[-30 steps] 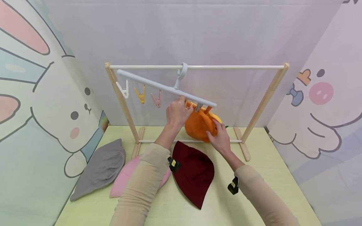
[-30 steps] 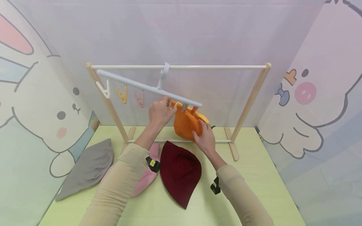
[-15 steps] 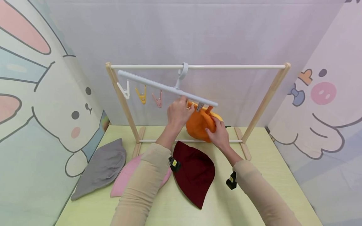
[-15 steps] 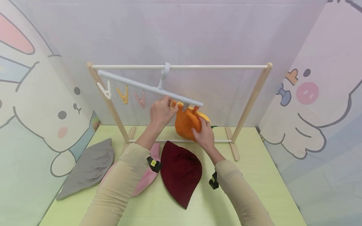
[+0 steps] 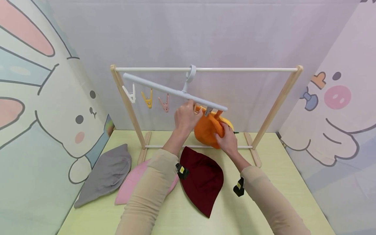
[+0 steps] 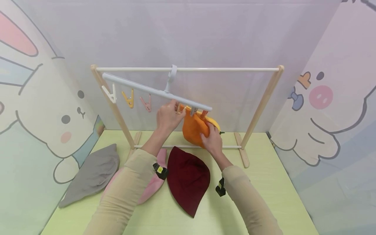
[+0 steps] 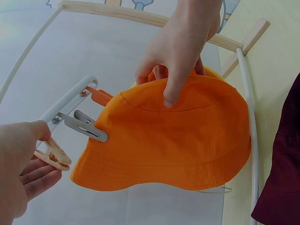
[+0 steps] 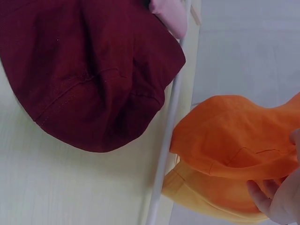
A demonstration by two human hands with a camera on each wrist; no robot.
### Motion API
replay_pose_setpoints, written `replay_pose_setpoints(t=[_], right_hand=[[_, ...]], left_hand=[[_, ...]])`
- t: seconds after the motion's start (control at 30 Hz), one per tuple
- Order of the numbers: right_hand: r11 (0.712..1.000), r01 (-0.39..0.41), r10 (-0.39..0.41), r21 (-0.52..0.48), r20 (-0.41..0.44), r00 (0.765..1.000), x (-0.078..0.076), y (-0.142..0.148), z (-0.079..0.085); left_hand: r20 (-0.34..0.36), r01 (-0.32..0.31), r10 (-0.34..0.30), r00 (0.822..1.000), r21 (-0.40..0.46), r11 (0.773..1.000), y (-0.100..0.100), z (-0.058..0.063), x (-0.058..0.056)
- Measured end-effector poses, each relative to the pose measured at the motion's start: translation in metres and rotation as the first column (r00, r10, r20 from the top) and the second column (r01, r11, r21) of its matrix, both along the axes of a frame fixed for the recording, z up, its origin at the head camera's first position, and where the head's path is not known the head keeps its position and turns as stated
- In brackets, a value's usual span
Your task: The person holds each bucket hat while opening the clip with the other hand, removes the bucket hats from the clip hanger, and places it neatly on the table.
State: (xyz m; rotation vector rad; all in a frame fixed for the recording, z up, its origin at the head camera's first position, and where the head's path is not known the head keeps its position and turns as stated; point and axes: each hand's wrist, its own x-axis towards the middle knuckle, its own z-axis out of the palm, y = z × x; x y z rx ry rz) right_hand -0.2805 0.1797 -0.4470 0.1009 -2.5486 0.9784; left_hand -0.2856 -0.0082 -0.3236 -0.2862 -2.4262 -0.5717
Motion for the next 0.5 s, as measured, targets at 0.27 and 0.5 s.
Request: replay_pose_setpoints(t=[0.27, 0.5], right_hand=[[0.998, 0.009, -0.012, -0.060, -0.043, 0.999, 0.0010, -0.0007, -0.0003], [0.994, 0.053, -0.065, -0.100, -0.118, 0.991, 0.0031, 0.0016, 0.0040]], left_hand=[[0.038, 0.003, -0.004, 0.999, 0.030, 1.000, 0.0012, -0.0001, 0.0008], [0.027, 0.008, -0.009, 1.000, 0.039, 0.999, 0.0006, -0.0012, 0.0008]])
